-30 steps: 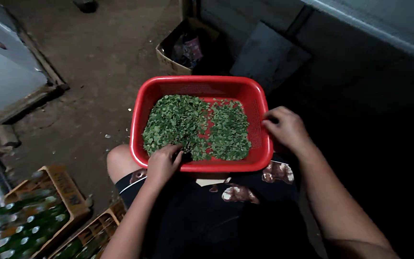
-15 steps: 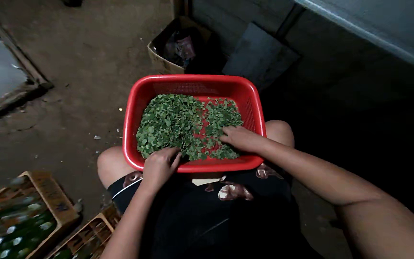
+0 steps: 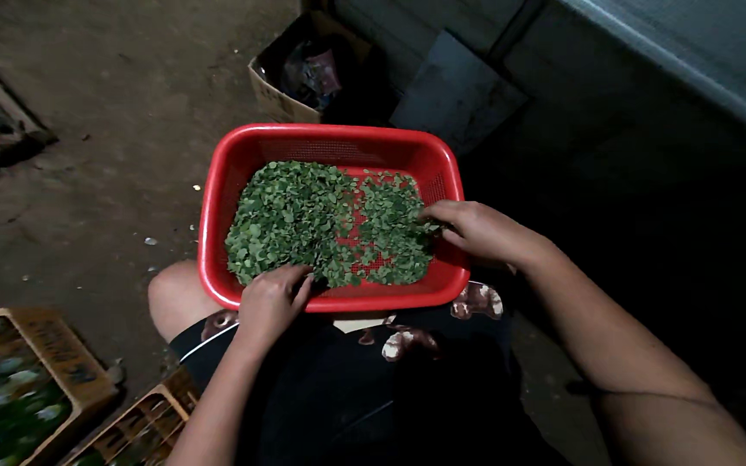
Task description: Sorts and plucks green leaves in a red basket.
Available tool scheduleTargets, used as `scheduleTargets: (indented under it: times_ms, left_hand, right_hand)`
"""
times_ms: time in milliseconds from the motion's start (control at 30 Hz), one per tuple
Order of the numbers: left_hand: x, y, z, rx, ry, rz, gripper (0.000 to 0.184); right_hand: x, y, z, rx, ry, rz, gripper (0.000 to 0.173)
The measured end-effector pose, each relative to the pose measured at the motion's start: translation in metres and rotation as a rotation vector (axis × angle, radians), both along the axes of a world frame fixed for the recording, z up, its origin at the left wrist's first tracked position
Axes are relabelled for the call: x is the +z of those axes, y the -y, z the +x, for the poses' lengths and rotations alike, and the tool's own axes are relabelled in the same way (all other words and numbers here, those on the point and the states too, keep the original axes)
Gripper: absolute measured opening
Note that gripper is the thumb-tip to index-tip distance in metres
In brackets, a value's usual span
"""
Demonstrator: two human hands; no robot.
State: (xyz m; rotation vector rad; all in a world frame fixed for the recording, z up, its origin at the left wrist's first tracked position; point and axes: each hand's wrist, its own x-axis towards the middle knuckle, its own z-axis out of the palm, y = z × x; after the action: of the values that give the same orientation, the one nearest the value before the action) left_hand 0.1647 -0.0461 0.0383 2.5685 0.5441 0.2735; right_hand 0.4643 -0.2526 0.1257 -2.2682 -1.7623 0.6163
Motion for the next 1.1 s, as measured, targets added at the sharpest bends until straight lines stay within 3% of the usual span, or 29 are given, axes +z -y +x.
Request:
scheduleTargets:
  times_ms: [300,600,933,1100]
  left_hand:
    - [0.000,-0.001,0.001,-0.002,0.014,0.015,0.032]
    - [0.000,-0.001,0.000,0.002,0.013,0.014,0.032]
    - [-0.001,-0.001,-0.001,-0.006,0.013,0.017,0.032]
    - [0.000,-0.001,0.000,-0.006,0.003,0.013,0.032]
  right_hand:
    - [-0.007,0.004,-0.001,-0.066,-0.056,0.109,0.015]
    - [-0.017,0.008,0.002,-0.131,-0.052,0.205,0.009]
    - [-0.026,-0.003,0.000,-0.103,0.108,0.017,0.010]
    - [-0.060,-0.028,0.000,0.053,0.042,-0.012,0.014]
